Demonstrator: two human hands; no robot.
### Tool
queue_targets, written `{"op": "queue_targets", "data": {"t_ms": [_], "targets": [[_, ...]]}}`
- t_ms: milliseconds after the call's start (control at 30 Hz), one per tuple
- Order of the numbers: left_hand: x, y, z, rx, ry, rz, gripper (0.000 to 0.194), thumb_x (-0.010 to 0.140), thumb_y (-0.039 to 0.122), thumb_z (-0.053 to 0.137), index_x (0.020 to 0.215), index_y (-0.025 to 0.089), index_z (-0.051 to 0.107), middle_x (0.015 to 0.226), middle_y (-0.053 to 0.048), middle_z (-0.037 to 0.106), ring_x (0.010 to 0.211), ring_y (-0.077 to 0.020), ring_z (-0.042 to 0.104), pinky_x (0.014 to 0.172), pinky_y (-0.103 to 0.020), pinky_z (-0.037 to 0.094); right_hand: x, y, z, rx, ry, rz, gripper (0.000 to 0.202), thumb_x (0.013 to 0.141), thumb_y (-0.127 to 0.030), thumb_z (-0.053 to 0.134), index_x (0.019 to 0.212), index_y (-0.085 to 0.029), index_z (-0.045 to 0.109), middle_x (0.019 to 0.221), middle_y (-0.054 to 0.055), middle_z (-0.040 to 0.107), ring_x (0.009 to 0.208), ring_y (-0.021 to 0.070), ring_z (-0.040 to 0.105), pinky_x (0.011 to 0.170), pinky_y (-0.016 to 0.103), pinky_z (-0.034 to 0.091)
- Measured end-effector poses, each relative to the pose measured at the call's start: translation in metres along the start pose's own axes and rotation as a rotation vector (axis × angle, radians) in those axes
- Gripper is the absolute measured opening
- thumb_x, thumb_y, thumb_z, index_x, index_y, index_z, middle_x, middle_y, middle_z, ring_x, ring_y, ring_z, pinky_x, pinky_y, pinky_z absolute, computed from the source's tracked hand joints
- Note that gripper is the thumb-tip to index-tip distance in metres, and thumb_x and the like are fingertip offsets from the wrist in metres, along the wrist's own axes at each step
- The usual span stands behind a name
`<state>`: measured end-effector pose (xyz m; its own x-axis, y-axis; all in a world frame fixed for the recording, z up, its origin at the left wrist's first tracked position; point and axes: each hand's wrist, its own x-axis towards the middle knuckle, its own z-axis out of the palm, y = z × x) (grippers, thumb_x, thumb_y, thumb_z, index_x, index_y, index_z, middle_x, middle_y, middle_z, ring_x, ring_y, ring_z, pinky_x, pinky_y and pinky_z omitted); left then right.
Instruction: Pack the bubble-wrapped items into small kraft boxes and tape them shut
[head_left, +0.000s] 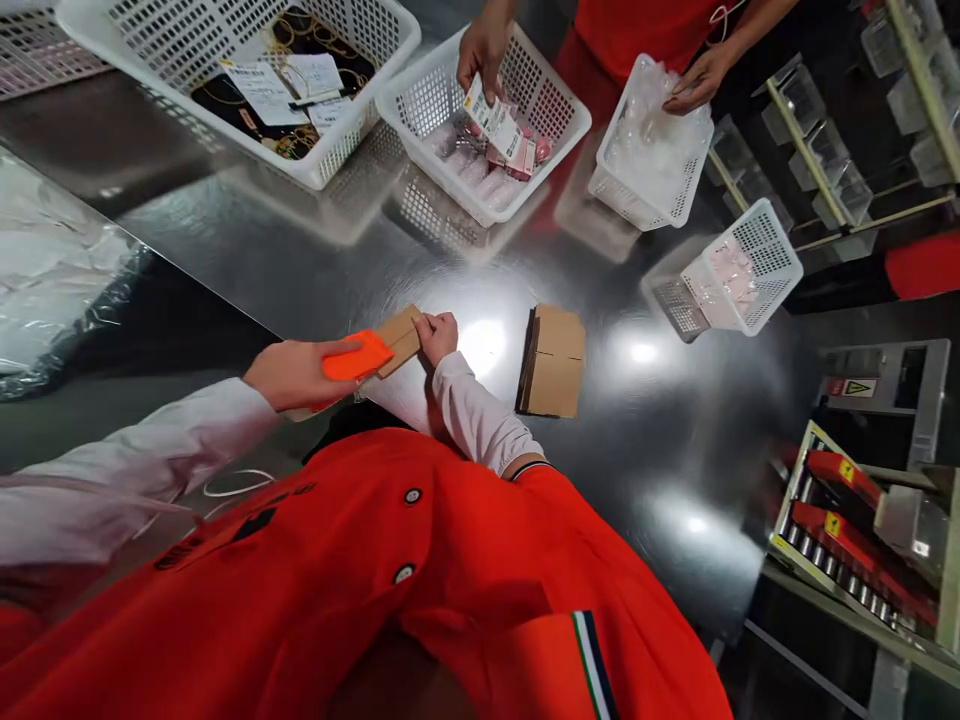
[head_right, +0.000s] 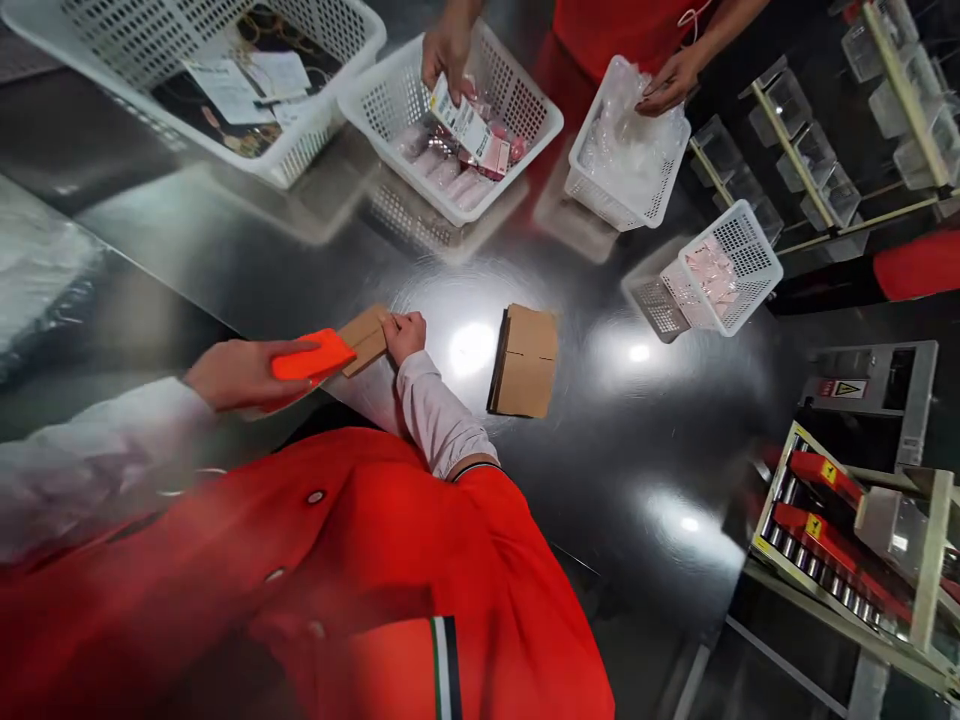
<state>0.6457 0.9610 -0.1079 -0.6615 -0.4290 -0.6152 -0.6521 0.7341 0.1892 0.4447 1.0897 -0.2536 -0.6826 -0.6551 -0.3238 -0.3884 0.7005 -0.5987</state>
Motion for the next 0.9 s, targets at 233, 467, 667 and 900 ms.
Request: {"op": "queue_targets", "data": {"t_ms": [233,467,667,900], "targets": [[0.019,0.020,0.000,0.098,-0.119,-0.008,0.084,0.092,0.068,0.066,0.161,0.020,0.069,0.130,-0.018,0.083,0.114,-0.0435,0.080,0.096,-0.041,0.059,-0.008,-0.008,-0.006,-0.075,-0.024,-0.032,0.042,0.116,-0.038,0.057,0.152,-0.025,0.075,0.140,0.012,0.068,0.133,0.0263,0.061,0.121,0.041,0.048],[-0.012,-0.041,0.083,-0.037,0.051,0.037,0.083,0.091,0.054,0.067,0.169,0.025,0.060,0.138,-0.013,0.082,0.120,-0.0343,0.080,0.104,-0.037,0.059,-0.043,-0.030,-0.004,-0.234,-0.094,-0.155,0.058,0.116,-0.055,0.053,0.168,-0.029,0.058,0.167,0.013,0.055,0.142,0.0364,0.054,0.120,0.057,0.046],[-0.026,-0.055,0.121,-0.159,0.178,0.041,0.073,0.089,0.047,0.067,0.158,0.024,0.070,0.138,-0.013,0.081,0.123,-0.0337,0.078,0.109,-0.039,0.059,-0.066,-0.050,0.023,-0.297,-0.104,-0.055,0.094,0.103,-0.066,0.071,0.179,-0.021,0.039,0.178,0.022,0.039,0.149,0.0424,0.045,0.124,0.062,0.042],[-0.056,-0.075,0.133,-0.193,0.159,0.053,0.081,0.091,0.057,0.061,0.163,0.022,0.068,0.123,-0.017,0.082,0.117,-0.0411,0.078,0.104,-0.045,0.060,-0.066,-0.052,0.031,-0.321,-0.097,-0.017,0.093,0.103,-0.066,0.072,0.180,-0.028,0.035,0.182,0.018,0.034,0.157,0.0416,0.038,0.127,0.063,0.042]]}}
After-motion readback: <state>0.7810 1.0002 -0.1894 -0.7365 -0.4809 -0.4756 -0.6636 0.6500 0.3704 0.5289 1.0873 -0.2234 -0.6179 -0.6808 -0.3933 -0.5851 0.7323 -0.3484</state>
